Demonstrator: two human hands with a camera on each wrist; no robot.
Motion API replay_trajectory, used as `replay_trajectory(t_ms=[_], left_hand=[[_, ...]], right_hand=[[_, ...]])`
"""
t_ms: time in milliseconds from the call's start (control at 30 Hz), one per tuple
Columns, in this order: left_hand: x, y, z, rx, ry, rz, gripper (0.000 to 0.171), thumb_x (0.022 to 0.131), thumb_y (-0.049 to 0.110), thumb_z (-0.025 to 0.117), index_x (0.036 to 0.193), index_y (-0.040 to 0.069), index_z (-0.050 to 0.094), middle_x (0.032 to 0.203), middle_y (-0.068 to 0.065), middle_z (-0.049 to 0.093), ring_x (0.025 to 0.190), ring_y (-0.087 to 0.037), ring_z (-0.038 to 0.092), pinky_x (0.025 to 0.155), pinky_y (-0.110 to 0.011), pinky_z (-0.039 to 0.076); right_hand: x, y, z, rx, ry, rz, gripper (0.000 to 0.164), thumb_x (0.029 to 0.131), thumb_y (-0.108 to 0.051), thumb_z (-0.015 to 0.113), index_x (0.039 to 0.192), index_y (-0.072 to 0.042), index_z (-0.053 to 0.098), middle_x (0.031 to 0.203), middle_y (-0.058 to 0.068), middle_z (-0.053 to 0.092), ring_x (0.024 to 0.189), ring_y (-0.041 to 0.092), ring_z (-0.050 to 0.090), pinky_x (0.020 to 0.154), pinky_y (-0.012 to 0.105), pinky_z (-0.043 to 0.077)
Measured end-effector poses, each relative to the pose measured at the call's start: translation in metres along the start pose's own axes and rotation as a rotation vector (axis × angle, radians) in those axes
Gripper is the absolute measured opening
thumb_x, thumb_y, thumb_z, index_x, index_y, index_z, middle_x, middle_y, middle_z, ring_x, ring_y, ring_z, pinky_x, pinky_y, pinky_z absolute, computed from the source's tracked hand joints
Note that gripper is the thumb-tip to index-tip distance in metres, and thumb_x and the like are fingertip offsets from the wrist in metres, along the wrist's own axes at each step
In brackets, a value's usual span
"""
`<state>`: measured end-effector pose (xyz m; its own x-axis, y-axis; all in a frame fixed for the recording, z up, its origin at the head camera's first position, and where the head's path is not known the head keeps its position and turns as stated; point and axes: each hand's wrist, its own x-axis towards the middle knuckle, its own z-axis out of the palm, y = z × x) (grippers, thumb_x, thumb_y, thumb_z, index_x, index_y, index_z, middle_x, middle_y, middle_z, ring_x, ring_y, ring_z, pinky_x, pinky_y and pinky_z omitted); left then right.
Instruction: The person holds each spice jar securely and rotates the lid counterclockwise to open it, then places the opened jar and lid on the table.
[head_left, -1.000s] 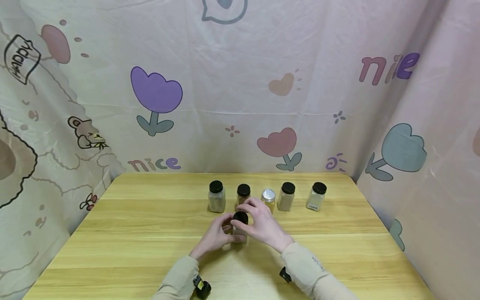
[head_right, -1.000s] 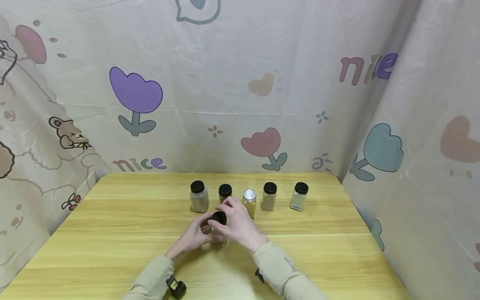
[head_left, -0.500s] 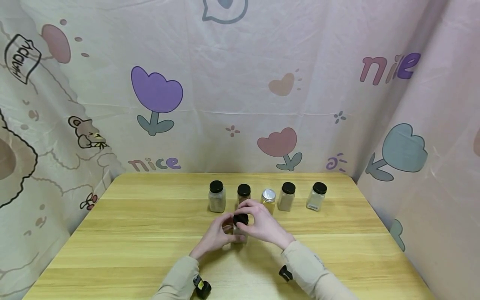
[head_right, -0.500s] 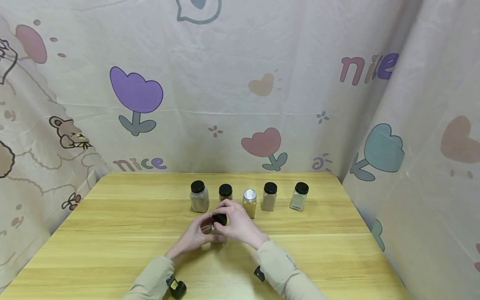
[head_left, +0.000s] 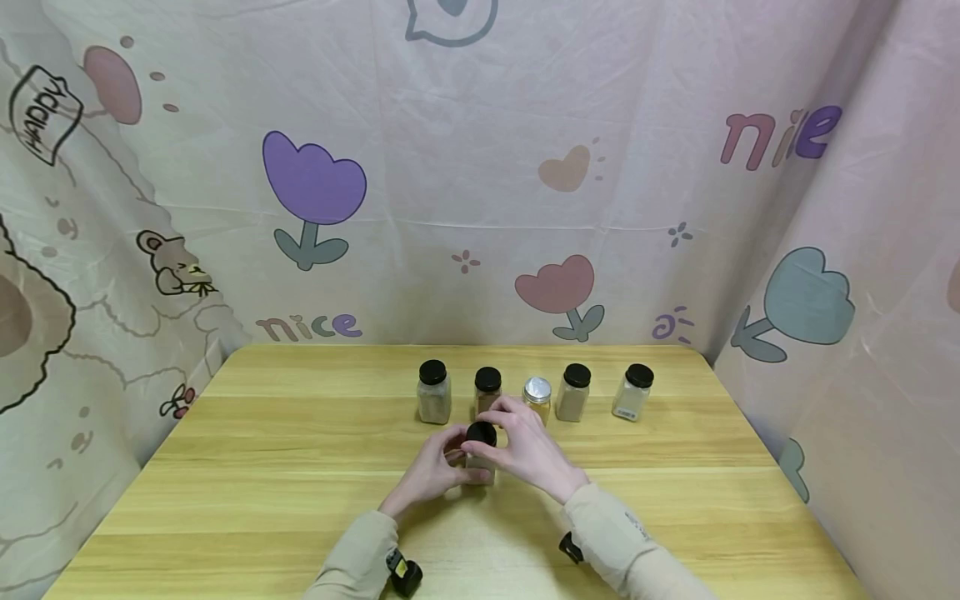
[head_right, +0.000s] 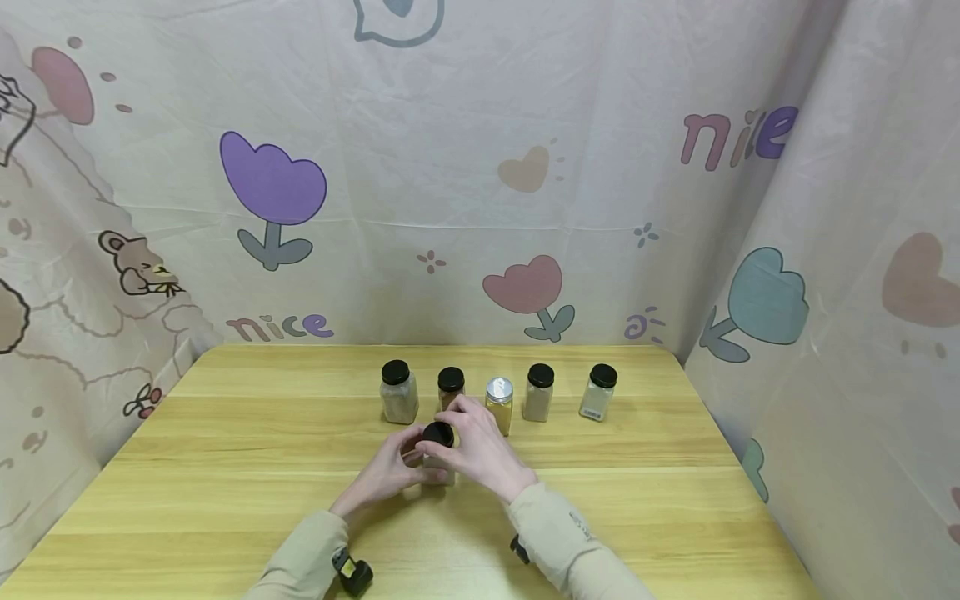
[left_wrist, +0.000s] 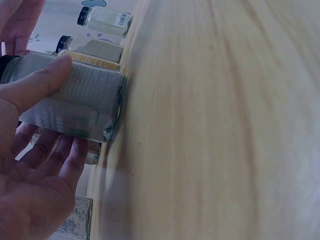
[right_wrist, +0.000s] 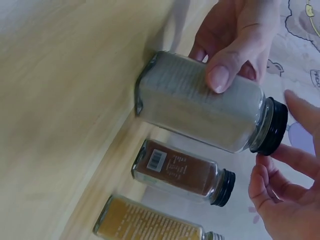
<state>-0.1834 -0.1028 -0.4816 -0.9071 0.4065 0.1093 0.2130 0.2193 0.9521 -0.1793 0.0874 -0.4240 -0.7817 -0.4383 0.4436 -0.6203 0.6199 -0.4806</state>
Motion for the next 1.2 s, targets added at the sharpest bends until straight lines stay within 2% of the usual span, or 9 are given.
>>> replay_trajectory(t_ms=[233,400,567,700,900,1033,1200], left_hand=[[0.0002,-0.0007,-0.0003,0.016,0.003,0.005,0.046,0.078,0.011,0.086,0.116,0.002,0.063,0.118,-0.015,0.068,0.120,-0.032,0.064,0.111,-0.043,0.051],[-0.0001,-0.0015,0.0001,0.014,0.010,0.002,0.048,0.078,0.012,0.087,0.118,0.002,0.063,0.119,-0.015,0.068,0.122,-0.033,0.064,0.111,-0.044,0.051],[0.0002,-0.0017,0.0001,0.007,0.002,0.005,0.047,0.078,0.010,0.086,0.118,0.000,0.063,0.118,-0.016,0.068,0.118,-0.030,0.065,0.109,-0.037,0.053],[0.0001,-0.0012,-0.0003,0.017,0.002,0.003,0.047,0.078,0.010,0.087,0.117,0.001,0.063,0.117,-0.015,0.068,0.113,-0.024,0.065,0.108,-0.035,0.053],[0.0003,-0.0021,-0.0007,0.018,-0.003,0.014,0.045,0.079,0.011,0.086,0.116,0.002,0.062,0.116,-0.014,0.068,0.113,-0.023,0.065,0.109,-0.037,0.053],[0.0004,-0.0028,-0.0007,0.020,-0.001,0.015,0.044,0.079,0.011,0.086,0.115,0.003,0.063,0.116,-0.014,0.069,0.114,-0.023,0.065,0.108,-0.037,0.054],[0.0004,-0.0025,-0.0011,0.021,0.011,0.021,0.047,0.079,0.010,0.086,0.118,0.000,0.063,0.116,-0.015,0.069,0.115,-0.024,0.066,0.107,-0.034,0.055]], right_hand=[[0.0018,-0.0017,-0.0049,0.018,-0.048,-0.043,0.031,0.084,-0.020,0.080,0.111,-0.006,0.076,0.108,0.003,0.068,0.100,0.019,0.063,0.087,0.035,0.054],[0.0026,-0.0019,-0.0083,0.090,-0.105,-0.056,0.032,0.084,-0.012,0.075,0.116,-0.006,0.074,0.116,0.006,0.068,0.110,0.023,0.063,0.097,0.042,0.055],[0.0003,-0.0020,-0.0057,0.084,-0.084,-0.021,0.034,0.088,-0.025,0.077,0.118,-0.008,0.073,0.119,0.004,0.066,0.114,0.023,0.061,0.099,0.047,0.053],[-0.0007,-0.0016,-0.0017,0.040,-0.032,-0.005,0.039,0.087,-0.034,0.079,0.115,-0.008,0.074,0.112,0.001,0.066,0.107,0.018,0.060,0.094,0.044,0.052],[0.0005,-0.0013,-0.0004,0.022,-0.001,-0.031,0.033,0.084,-0.027,0.082,0.110,-0.007,0.075,0.103,0.001,0.067,0.096,0.015,0.061,0.084,0.035,0.053],[0.0018,-0.0016,-0.0036,0.039,-0.033,-0.067,0.028,0.085,-0.018,0.079,0.110,-0.006,0.075,0.108,0.004,0.070,0.100,0.020,0.065,0.087,0.036,0.056],[0.0023,-0.0019,-0.0064,0.091,-0.097,-0.092,0.030,0.086,-0.011,0.074,0.116,-0.006,0.074,0.117,0.006,0.069,0.110,0.022,0.065,0.097,0.040,0.055]])
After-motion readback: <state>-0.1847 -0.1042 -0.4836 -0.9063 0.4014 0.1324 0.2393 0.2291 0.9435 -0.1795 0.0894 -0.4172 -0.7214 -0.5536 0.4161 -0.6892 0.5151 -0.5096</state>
